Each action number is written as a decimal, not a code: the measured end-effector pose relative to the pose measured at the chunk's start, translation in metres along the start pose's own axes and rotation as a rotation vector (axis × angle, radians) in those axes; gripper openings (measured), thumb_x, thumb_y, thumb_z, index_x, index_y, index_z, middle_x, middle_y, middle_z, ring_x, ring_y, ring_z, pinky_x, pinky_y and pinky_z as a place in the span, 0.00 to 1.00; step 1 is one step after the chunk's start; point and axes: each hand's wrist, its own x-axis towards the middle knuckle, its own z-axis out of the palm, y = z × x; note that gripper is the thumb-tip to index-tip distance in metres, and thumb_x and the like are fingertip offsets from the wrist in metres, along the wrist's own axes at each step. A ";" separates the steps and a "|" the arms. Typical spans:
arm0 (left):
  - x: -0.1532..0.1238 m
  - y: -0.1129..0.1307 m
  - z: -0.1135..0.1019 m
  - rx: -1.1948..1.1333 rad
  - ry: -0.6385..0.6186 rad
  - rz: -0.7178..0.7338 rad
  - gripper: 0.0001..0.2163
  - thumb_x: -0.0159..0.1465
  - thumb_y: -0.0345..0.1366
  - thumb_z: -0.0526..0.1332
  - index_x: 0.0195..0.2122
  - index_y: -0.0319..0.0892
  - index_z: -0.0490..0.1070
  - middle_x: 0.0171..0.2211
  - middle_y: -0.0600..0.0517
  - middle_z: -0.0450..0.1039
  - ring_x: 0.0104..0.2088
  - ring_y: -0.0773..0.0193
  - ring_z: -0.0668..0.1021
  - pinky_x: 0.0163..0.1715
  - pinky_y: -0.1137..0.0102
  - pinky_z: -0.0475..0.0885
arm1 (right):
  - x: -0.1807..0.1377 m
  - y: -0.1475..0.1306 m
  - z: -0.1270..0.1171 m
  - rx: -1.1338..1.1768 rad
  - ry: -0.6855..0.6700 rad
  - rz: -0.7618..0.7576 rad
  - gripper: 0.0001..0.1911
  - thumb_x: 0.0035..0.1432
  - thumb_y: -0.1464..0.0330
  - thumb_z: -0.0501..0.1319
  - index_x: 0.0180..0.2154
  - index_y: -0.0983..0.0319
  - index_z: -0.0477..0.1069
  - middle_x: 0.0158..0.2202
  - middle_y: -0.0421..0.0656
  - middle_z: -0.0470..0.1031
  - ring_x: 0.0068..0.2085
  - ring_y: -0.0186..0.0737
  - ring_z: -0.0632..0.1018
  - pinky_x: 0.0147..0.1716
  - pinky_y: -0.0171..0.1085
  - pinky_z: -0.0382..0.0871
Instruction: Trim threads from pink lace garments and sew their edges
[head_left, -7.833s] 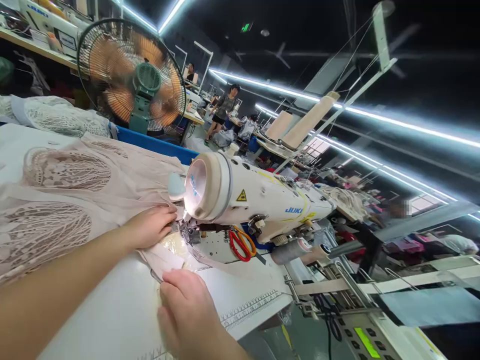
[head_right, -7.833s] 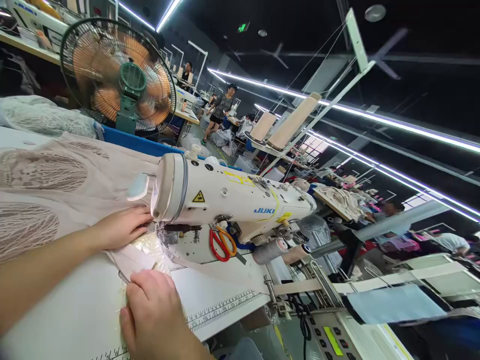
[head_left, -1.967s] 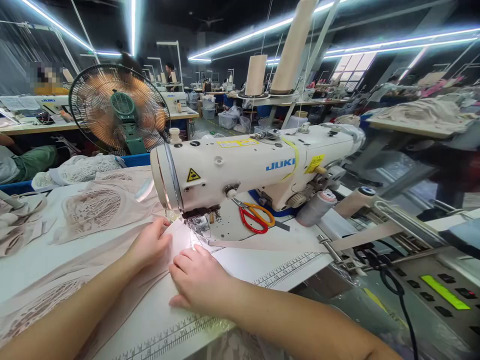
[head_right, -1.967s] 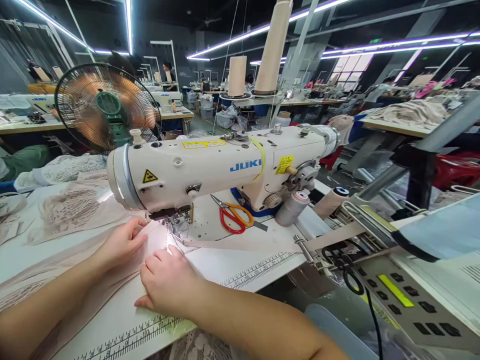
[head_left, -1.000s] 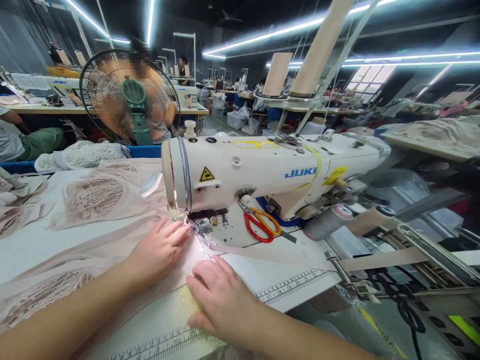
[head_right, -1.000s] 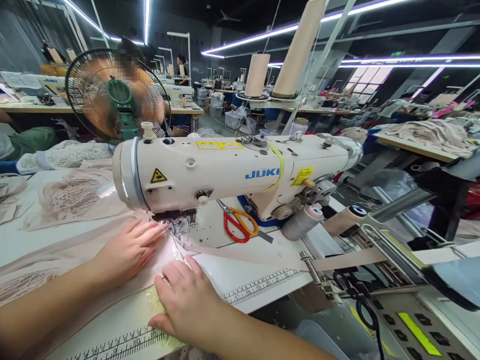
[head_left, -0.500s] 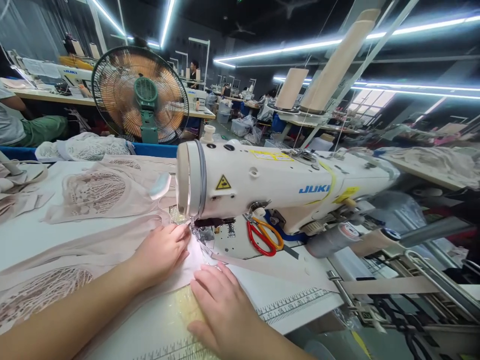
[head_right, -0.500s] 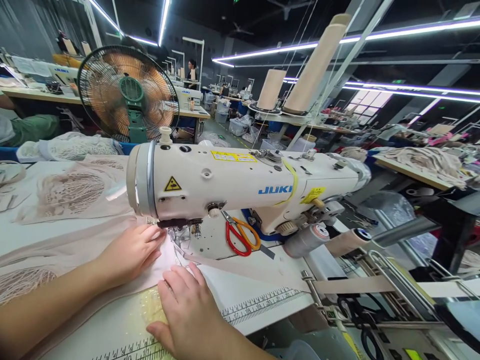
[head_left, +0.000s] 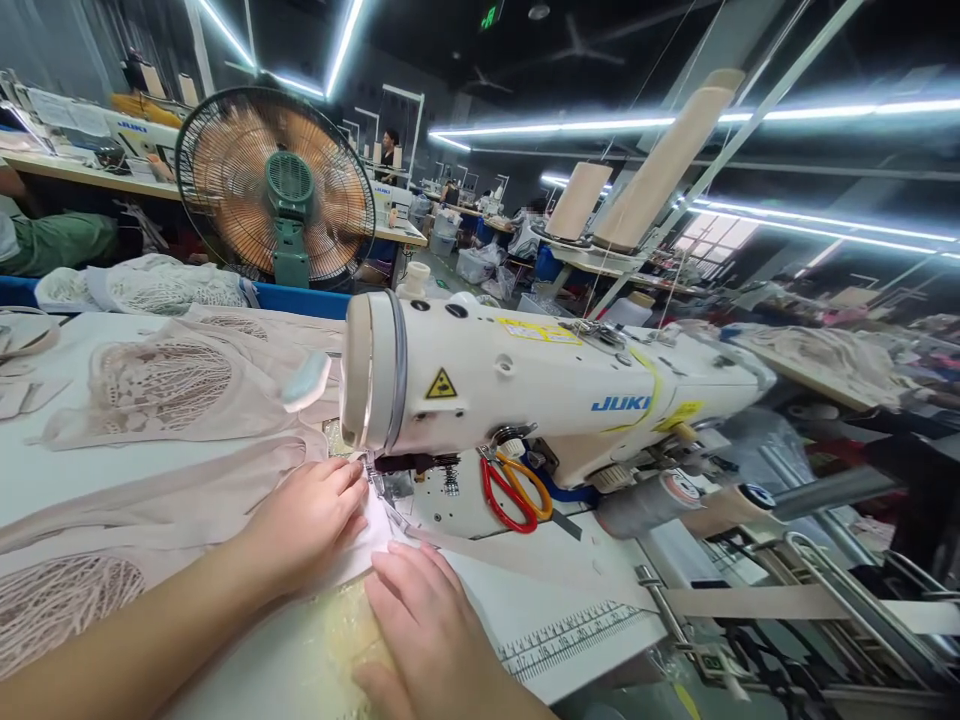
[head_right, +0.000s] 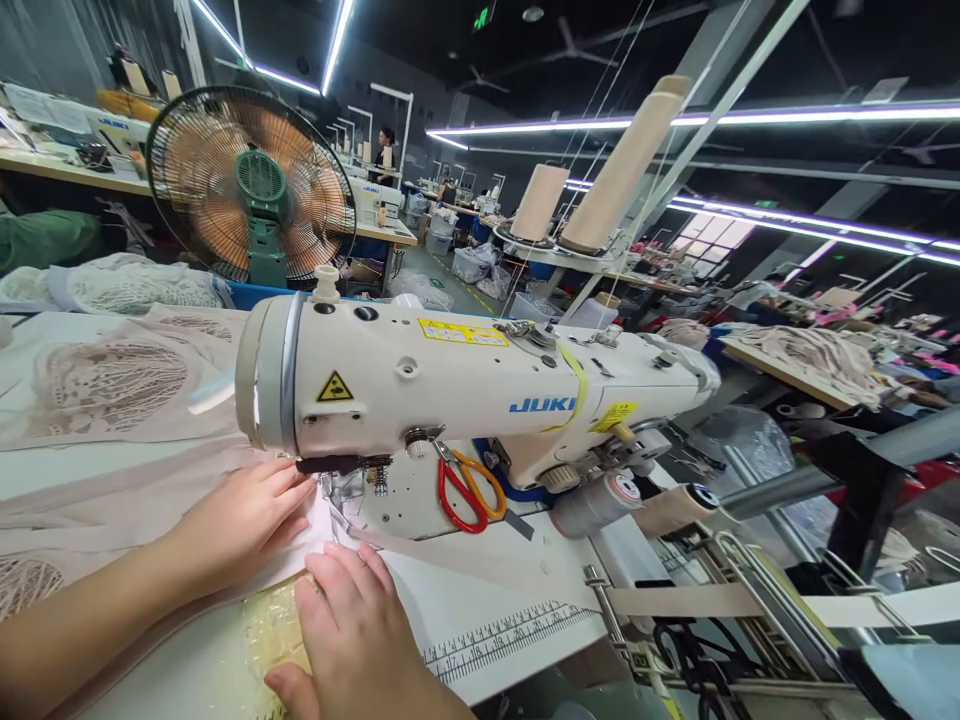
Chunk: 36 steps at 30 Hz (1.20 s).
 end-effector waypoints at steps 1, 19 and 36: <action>0.001 0.000 0.001 0.003 0.005 -0.002 0.10 0.63 0.31 0.56 0.40 0.34 0.74 0.34 0.41 0.75 0.38 0.49 0.76 0.35 0.57 0.73 | 0.000 0.000 0.000 0.003 -0.006 0.004 0.23 0.61 0.54 0.56 0.49 0.65 0.69 0.49 0.48 0.75 0.54 0.45 0.71 0.64 0.41 0.51; -0.004 -0.002 0.001 0.037 0.021 0.035 0.07 0.63 0.31 0.54 0.39 0.41 0.71 0.30 0.48 0.68 0.29 0.59 0.70 0.27 0.66 0.64 | -0.001 0.001 0.001 0.007 0.000 0.023 0.21 0.63 0.54 0.53 0.45 0.64 0.70 0.47 0.49 0.76 0.52 0.46 0.73 0.60 0.42 0.61; 0.012 -0.012 -0.007 0.077 -0.114 -0.014 0.11 0.64 0.31 0.52 0.37 0.39 0.75 0.35 0.43 0.75 0.34 0.51 0.77 0.33 0.58 0.72 | -0.002 0.003 -0.008 0.014 -0.324 0.113 0.29 0.61 0.54 0.56 0.56 0.67 0.66 0.62 0.53 0.63 0.63 0.50 0.63 0.61 0.46 0.60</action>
